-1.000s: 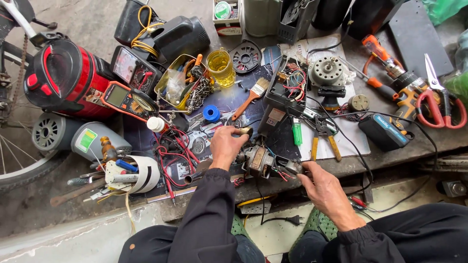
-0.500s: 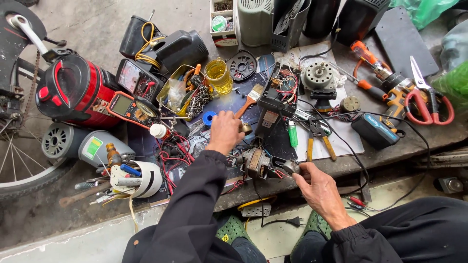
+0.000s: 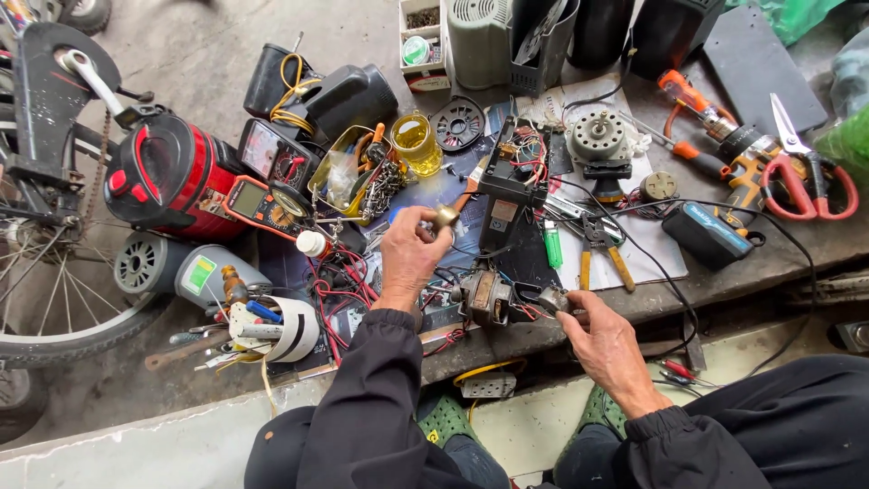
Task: Assembling and wiring electronic components into a plastic housing on a repair bench.
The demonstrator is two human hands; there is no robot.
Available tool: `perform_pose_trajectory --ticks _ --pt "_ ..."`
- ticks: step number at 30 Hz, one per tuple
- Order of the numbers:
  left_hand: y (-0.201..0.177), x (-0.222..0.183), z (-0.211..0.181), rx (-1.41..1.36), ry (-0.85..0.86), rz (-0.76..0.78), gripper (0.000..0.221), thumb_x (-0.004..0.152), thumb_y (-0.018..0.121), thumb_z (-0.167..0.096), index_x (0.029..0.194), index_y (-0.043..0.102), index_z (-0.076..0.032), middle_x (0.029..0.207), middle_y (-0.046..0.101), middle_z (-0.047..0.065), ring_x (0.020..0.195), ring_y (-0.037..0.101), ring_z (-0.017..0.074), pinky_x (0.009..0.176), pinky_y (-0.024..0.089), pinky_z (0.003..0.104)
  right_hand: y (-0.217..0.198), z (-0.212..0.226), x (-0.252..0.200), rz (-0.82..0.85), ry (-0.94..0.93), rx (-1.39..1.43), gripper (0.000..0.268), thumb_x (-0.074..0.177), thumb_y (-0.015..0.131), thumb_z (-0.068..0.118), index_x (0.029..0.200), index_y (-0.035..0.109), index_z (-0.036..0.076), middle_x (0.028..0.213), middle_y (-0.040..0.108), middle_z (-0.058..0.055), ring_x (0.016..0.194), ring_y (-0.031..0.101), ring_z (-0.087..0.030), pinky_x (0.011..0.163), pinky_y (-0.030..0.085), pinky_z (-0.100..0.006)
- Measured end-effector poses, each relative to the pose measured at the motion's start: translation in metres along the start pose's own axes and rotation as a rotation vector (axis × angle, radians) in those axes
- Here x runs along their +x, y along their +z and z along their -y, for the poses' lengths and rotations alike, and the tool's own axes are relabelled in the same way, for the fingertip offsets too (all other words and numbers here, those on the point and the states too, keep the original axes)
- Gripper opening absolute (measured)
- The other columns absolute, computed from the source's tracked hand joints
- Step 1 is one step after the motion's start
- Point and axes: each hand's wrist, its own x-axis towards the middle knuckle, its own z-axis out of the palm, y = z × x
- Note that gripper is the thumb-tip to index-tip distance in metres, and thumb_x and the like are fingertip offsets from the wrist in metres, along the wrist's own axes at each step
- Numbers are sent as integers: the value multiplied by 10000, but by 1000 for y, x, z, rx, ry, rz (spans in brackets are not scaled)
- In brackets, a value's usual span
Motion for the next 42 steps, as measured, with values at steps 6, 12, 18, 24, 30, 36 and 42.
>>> perform_pose_trajectory --ticks 6,12,18,24,30,36,42 --pt "-59 3 -30 -202 -274 342 323 772 980 -368 1050 900 -225 1130 755 17 863 729 127 800 620 307 -4 -3 -3 17 3 35 455 1024 775 287 1426 709 87 1355 779 -243 1189 796 -377 1020 658 -515" --pt "-87 15 -49 -277 -540 719 485 878 869 -295 1273 823 -15 939 735 40 788 619 67 646 558 187 -4 5 -6 59 78 198 437 1029 771 238 1422 713 59 1272 800 -233 1011 846 -312 932 693 -436" --pt "-80 2 -67 -309 -290 695 490 865 963 -362 1238 851 -63 1164 798 173 1025 741 238 835 657 390 -9 7 -8 17 68 248 452 1043 760 223 1443 690 24 1285 778 -259 967 844 -323 907 689 -449" --pt "-53 -65 -114 -199 -65 647 323 994 825 -243 1295 722 -188 1112 847 104 885 845 291 769 683 427 -16 9 -17 -9 -160 107 395 1041 746 129 1421 693 37 1322 752 -275 1096 813 -399 918 686 -529" --pt "-40 -101 -111 -188 -57 742 375 1041 759 -203 1385 612 -184 1340 787 157 1123 811 368 893 697 488 -16 16 -28 27 -261 38 397 1016 732 81 1411 706 52 1320 754 -224 1156 790 -415 955 688 -540" --pt "-20 -108 -91 -255 -57 734 384 1053 743 -170 1409 600 -153 1348 763 228 1143 782 448 921 687 529 -4 8 -21 -24 -208 193 203 1038 656 67 1136 815 146 950 842 -60 956 827 -192 911 687 -414" --pt "2 -113 -87 -281 -110 648 351 1071 723 -186 1380 612 -61 1285 775 297 1113 790 464 923 671 579 12 -40 7 -208 -243 47 251 1060 642 76 1193 815 200 973 835 -76 996 812 -269 906 657 -471"
